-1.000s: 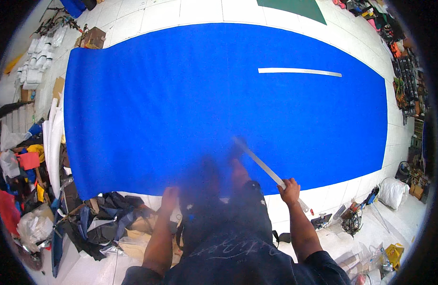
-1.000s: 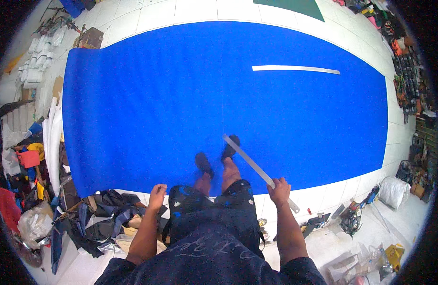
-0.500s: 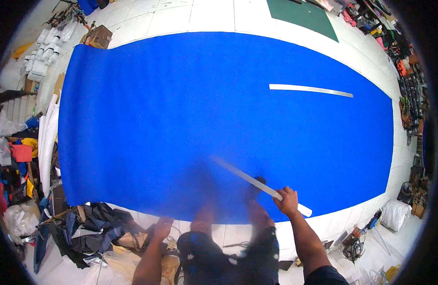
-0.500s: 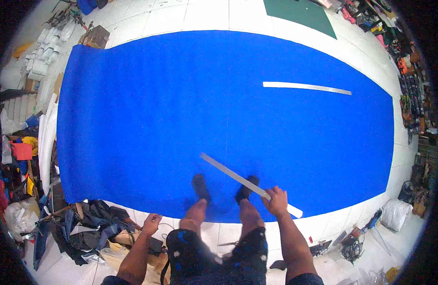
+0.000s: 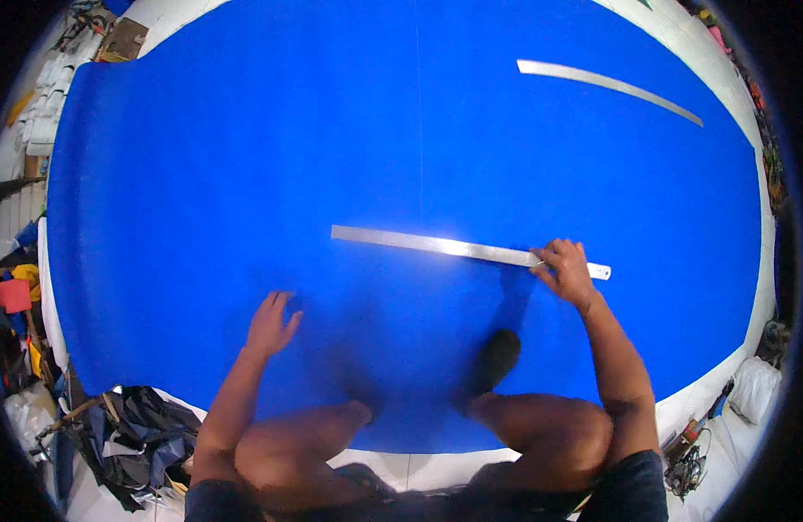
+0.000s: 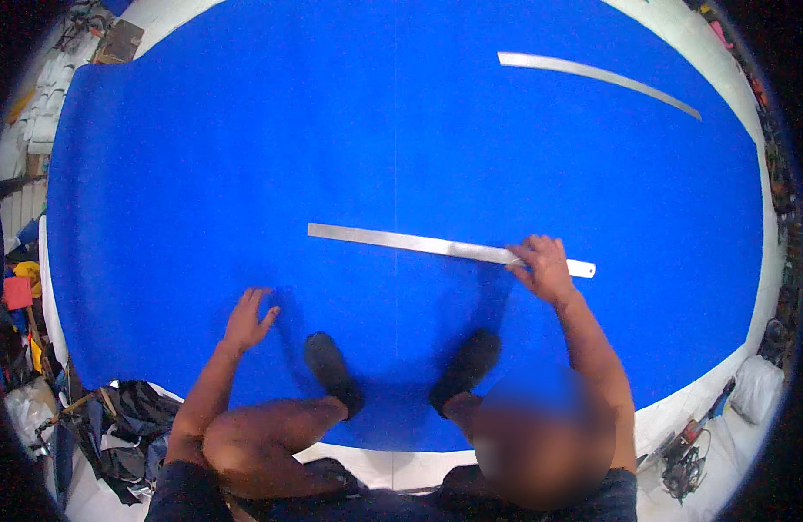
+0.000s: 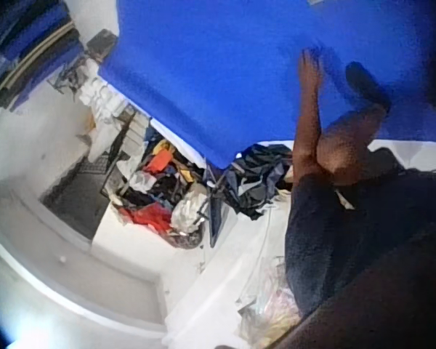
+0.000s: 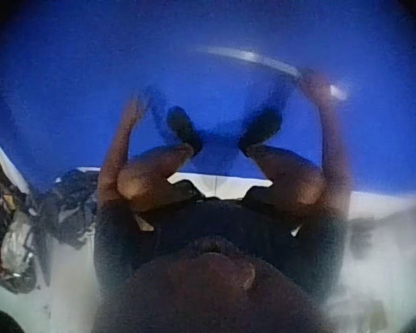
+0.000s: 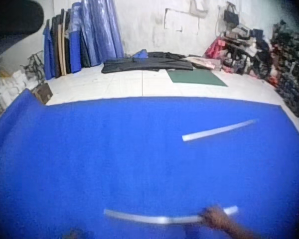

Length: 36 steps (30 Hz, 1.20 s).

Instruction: The person measures and cuts a large blue fabric sheet laid out on a tiled floor. Using a metal ruler and a cutting tool, the person aligns the ruler to create straight lines and cuts the fabric into sections.

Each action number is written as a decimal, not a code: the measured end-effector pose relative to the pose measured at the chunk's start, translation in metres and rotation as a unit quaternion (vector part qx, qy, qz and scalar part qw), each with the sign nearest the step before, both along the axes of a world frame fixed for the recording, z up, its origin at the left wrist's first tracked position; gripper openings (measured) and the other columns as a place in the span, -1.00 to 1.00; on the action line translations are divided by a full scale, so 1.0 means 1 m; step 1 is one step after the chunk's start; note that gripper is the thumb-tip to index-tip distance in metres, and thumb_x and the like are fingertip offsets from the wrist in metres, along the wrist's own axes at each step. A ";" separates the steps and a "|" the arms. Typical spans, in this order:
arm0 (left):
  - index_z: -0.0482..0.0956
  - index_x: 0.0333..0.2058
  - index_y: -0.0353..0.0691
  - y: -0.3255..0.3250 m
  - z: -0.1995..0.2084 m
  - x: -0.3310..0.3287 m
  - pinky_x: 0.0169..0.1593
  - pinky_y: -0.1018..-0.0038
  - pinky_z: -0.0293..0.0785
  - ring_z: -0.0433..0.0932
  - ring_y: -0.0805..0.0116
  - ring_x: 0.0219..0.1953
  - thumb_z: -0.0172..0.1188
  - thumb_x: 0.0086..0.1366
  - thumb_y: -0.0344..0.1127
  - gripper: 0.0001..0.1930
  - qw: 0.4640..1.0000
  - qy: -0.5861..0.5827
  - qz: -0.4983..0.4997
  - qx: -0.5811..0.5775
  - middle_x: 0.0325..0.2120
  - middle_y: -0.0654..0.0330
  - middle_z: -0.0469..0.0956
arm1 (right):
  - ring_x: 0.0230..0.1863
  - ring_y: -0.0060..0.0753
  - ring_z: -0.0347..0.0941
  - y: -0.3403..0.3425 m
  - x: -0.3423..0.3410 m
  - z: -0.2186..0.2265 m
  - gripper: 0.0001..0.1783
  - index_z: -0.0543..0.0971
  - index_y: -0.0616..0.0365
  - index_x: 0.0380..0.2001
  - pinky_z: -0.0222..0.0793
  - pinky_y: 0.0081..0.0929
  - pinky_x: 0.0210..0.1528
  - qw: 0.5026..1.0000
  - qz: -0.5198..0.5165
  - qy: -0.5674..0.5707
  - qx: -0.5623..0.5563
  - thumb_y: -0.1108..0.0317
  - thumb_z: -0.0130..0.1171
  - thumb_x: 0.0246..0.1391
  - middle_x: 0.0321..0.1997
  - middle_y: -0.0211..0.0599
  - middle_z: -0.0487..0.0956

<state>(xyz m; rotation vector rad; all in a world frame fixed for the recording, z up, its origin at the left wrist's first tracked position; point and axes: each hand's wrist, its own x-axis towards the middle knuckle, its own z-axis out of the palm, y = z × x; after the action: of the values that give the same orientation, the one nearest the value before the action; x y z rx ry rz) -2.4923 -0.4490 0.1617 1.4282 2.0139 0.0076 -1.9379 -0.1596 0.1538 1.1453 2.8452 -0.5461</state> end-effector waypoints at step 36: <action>0.24 0.32 -0.34 0.068 -0.085 0.068 0.44 -0.03 0.05 0.13 -0.22 0.42 0.30 0.29 -0.09 -0.25 0.969 0.081 -0.137 0.187 0.38 -0.20 0.14 | -0.06 -0.19 0.47 -0.019 0.023 -0.053 -0.67 0.65 -0.12 -0.05 0.28 -0.18 -0.07 0.996 -0.062 -0.029 0.065 0.18 0.31 0.07 -0.13 -0.35 0.57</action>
<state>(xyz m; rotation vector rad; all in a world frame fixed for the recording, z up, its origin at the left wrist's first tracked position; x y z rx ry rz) -2.4238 -0.3815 0.0768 1.9961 1.9990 0.1639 -1.9149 -0.1787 0.1013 1.3426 2.8110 -0.3300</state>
